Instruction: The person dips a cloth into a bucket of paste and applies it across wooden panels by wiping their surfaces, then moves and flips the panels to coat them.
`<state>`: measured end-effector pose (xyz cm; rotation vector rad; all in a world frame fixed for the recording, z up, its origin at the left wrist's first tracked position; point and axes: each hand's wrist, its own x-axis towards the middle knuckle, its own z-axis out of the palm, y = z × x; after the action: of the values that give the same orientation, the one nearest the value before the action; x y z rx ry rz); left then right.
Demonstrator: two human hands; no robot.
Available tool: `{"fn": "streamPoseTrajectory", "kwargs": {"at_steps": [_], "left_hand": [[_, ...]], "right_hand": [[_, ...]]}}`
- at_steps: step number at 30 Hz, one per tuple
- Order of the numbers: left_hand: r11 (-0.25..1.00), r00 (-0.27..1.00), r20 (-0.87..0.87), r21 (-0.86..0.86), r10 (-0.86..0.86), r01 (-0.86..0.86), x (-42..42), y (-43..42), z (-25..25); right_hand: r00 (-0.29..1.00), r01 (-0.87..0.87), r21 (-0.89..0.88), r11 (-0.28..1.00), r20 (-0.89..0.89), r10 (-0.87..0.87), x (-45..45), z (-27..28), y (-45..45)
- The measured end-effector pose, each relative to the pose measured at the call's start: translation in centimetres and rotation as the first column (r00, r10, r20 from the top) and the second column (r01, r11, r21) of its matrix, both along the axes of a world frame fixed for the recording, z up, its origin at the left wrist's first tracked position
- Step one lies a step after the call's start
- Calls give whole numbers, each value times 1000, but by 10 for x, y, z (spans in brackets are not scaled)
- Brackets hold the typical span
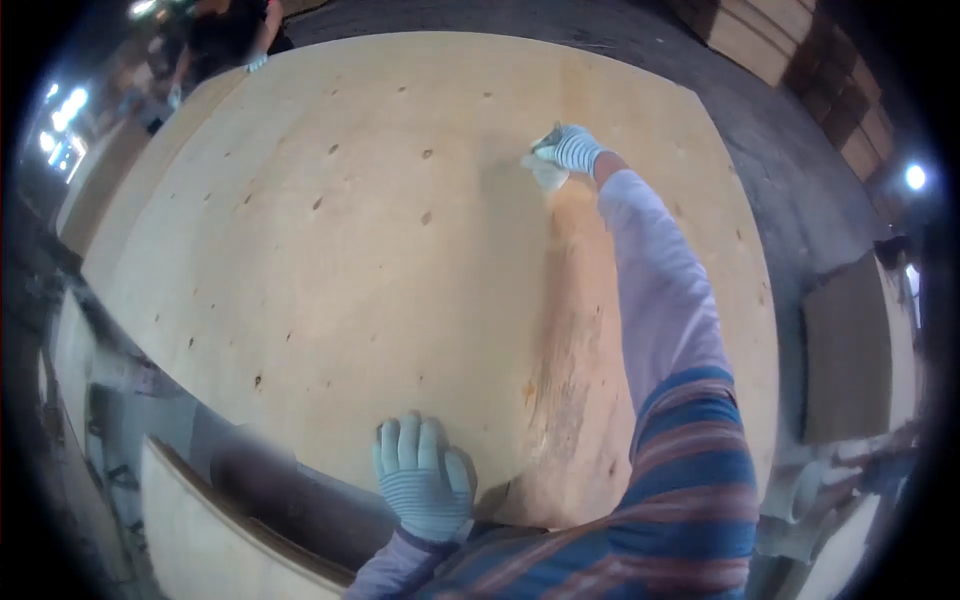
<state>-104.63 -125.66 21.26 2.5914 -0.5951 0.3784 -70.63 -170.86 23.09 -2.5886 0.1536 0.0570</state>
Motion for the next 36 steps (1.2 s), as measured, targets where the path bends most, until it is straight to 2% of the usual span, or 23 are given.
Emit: {"fn": "streamPoseTrajectory", "kwargs": {"at_steps": [1,2,4,5,7,9,10,11,13,14,17,20,21,22,23,24,26,28,30,33,34,35,36], "left_hand": [[1000,998,-62,-8,-8,7,-1,0,4],[999,999,-32,-16,-44,44,0,0,6],[992,992,20,-16,-127,127,-2,8,4],[987,987,37,-36,-157,158,-6,13,2],[934,954,174,-219,-246,281,-11,24,-20],[753,884,281,-465,-374,467,-13,43,-27],[709,889,217,-541,-403,453,-15,60,-21],[664,891,154,-614,-428,426,-16,84,-14],[700,888,246,-548,-389,459,2,140,-19],[730,909,265,-541,-323,417,13,167,-27],[792,946,257,-528,-195,307,55,224,-38],[848,944,310,-465,-114,255,109,256,-41],[869,937,331,-425,-111,253,128,267,-39],[888,930,351,-388,-106,247,150,277,-38],[947,919,374,-232,-122,220,171,290,-41],[975,936,316,-101,-155,196,183,299,-37],[970,965,172,179,-198,167,201,310,-29],[963,963,162,200,-214,180,201,306,-21],[964,964,145,185,-221,193,200,301,-17],[966,970,93,150,-225,210,207,297,-12],[966,970,81,142,-231,218,211,294,-11],[963,972,32,140,-235,228,215,295,-6],[959,969,-16,139,-246,246,220,294,0]], "right_hand": [[999,-30,165,986,-32,36,-33,4,18],[996,-52,325,944,-48,71,-68,13,39],[997,-56,-3,998,47,56,-138,37,98],[995,-86,143,986,64,78,-167,28,111],[992,-122,437,891,91,91,-231,-6,142],[997,-70,351,934,65,50,-315,11,205],[999,-38,312,949,46,25,-355,24,240],[987,-118,360,925,141,71,-390,27,269],[964,-21,65,998,266,4,-451,17,325],[940,19,-99,995,340,15,-469,18,351],[875,221,73,972,425,-231,-496,-7,415],[795,406,360,840,314,-519,-488,-5,447],[783,450,563,694,126,-610,-480,0,445],[736,431,683,590,113,-667,-461,5,448],[694,398,782,479,84,-715,-439,16,445],[660,354,863,360,43,-750,-413,25,440],[653,124,925,360,197,-731,-341,41,411],[673,68,972,225,122,-730,-257,55,364],[623,-15,981,196,162,-766,-169,52,318],[666,-130,988,-84,24,-746,-38,35,260],[646,347,885,309,14,-763,12,17,234],[619,699,436,567,28,-785,62,-9,208],[653,743,127,657,76,-753,84,-14,200]]}}
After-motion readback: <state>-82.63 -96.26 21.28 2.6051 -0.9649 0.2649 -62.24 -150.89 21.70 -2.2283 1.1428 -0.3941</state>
